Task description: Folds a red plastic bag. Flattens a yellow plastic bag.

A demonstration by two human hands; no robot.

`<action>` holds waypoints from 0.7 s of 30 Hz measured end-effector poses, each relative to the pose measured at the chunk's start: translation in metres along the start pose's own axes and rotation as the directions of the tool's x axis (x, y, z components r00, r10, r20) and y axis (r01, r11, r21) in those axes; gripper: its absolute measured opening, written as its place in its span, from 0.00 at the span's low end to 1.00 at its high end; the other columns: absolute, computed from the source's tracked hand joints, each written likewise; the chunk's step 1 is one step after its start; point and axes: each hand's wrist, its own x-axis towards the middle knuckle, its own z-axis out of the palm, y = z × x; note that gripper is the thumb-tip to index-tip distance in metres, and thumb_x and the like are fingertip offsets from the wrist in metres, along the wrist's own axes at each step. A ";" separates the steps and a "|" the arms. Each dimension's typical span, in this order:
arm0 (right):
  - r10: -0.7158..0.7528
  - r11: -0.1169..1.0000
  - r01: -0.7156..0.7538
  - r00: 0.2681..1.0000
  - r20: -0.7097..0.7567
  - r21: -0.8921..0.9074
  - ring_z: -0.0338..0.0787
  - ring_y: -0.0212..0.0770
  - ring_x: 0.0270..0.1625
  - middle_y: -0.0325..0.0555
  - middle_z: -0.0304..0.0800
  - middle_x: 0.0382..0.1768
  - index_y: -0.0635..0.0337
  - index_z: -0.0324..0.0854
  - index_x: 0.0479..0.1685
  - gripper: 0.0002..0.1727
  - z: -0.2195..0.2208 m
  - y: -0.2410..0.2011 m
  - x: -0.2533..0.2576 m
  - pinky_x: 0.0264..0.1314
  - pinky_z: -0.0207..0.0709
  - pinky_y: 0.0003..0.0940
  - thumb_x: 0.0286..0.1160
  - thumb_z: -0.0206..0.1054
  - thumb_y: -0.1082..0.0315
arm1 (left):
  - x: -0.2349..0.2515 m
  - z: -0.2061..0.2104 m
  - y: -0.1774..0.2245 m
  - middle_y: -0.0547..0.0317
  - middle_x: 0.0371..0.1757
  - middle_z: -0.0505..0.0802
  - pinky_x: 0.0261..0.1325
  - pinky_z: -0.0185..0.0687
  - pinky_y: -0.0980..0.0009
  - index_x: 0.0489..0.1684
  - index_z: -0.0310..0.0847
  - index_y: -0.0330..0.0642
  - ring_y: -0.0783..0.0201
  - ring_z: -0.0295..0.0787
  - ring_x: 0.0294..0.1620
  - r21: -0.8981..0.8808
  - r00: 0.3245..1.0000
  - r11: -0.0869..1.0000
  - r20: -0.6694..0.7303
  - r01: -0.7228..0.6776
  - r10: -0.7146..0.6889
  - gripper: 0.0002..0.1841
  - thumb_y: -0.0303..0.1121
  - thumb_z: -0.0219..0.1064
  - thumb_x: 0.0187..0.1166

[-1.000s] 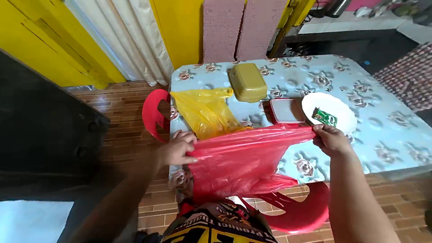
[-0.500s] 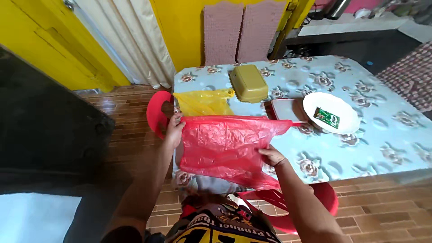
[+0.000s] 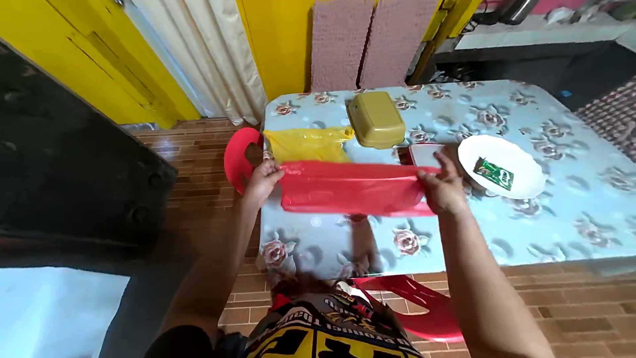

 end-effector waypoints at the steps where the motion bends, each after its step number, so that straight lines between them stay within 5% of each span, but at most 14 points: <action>1: -0.111 0.994 0.111 0.994 0.022 0.003 0.88 0.28 0.42 0.43 0.84 0.52 0.58 0.57 0.88 0.37 -0.008 -0.006 -0.002 0.50 0.86 0.30 0.76 0.63 0.81 | -0.004 -0.003 0.010 0.55 0.41 0.84 0.52 0.82 0.69 0.56 0.73 0.28 0.71 0.81 0.41 0.009 0.996 0.996 0.009 -0.094 0.094 0.10 0.18 0.62 0.79; 3: -0.271 0.963 0.269 0.960 0.070 0.035 0.88 0.26 0.51 0.39 0.86 0.58 0.62 0.73 0.74 0.27 -0.022 -0.006 -0.013 0.58 0.85 0.28 0.72 0.63 0.82 | -0.017 -0.011 0.018 0.55 0.45 0.87 0.55 0.84 0.67 0.64 0.70 0.30 0.70 0.85 0.45 0.066 0.980 0.980 0.078 -0.187 0.182 0.19 0.18 0.64 0.75; 6: -0.288 0.958 0.287 0.949 0.126 0.032 0.89 0.24 0.53 0.31 0.91 0.52 0.65 0.82 0.58 0.17 -0.031 0.020 -0.045 0.61 0.85 0.27 0.68 0.64 0.79 | -0.038 -0.016 -0.006 0.44 0.60 0.90 0.64 0.84 0.57 0.78 0.66 0.32 0.59 0.88 0.59 0.093 0.987 0.992 0.149 -0.080 0.065 0.29 0.24 0.68 0.76; 9: -0.119 0.992 0.125 0.981 0.154 -0.031 0.89 0.24 0.51 0.37 0.92 0.49 0.72 0.83 0.53 0.14 -0.030 0.071 -0.079 0.59 0.85 0.26 0.69 0.64 0.80 | -0.058 -0.008 -0.057 0.42 0.60 0.90 0.69 0.82 0.63 0.70 0.74 0.24 0.62 0.88 0.60 0.096 0.984 0.993 0.157 0.074 -0.088 0.21 0.25 0.65 0.81; 12: 0.100 0.992 -0.086 0.982 0.162 -0.091 0.89 0.28 0.46 0.46 0.91 0.46 0.76 0.83 0.51 0.11 -0.025 0.128 -0.103 0.55 0.85 0.28 0.71 0.64 0.83 | -0.078 0.003 -0.109 0.36 0.58 0.88 0.69 0.80 0.58 0.60 0.79 0.21 0.54 0.86 0.59 0.237 0.951 0.943 0.145 0.235 -0.273 0.14 0.25 0.62 0.85; 17: 0.298 0.924 -0.241 0.939 0.168 -0.296 0.88 0.34 0.41 0.53 0.90 0.39 0.77 0.83 0.44 0.06 -0.024 0.173 -0.119 0.51 0.84 0.32 0.71 0.68 0.83 | -0.096 0.007 -0.159 0.26 0.63 0.86 0.76 0.74 0.47 0.59 0.80 0.19 0.38 0.83 0.68 0.512 0.936 0.820 0.078 0.257 -0.343 0.16 0.26 0.66 0.83; 21: 0.357 0.623 -0.080 0.914 0.193 -0.778 0.89 0.65 0.59 0.70 0.90 0.53 0.75 0.86 0.52 0.16 -0.030 0.127 -0.105 0.68 0.76 0.65 0.77 0.71 0.67 | -0.101 0.004 -0.142 0.29 0.83 0.72 0.84 0.55 0.33 0.83 0.68 0.34 0.32 0.66 0.84 0.624 0.979 0.759 -0.052 0.184 -0.195 0.38 0.38 0.77 0.72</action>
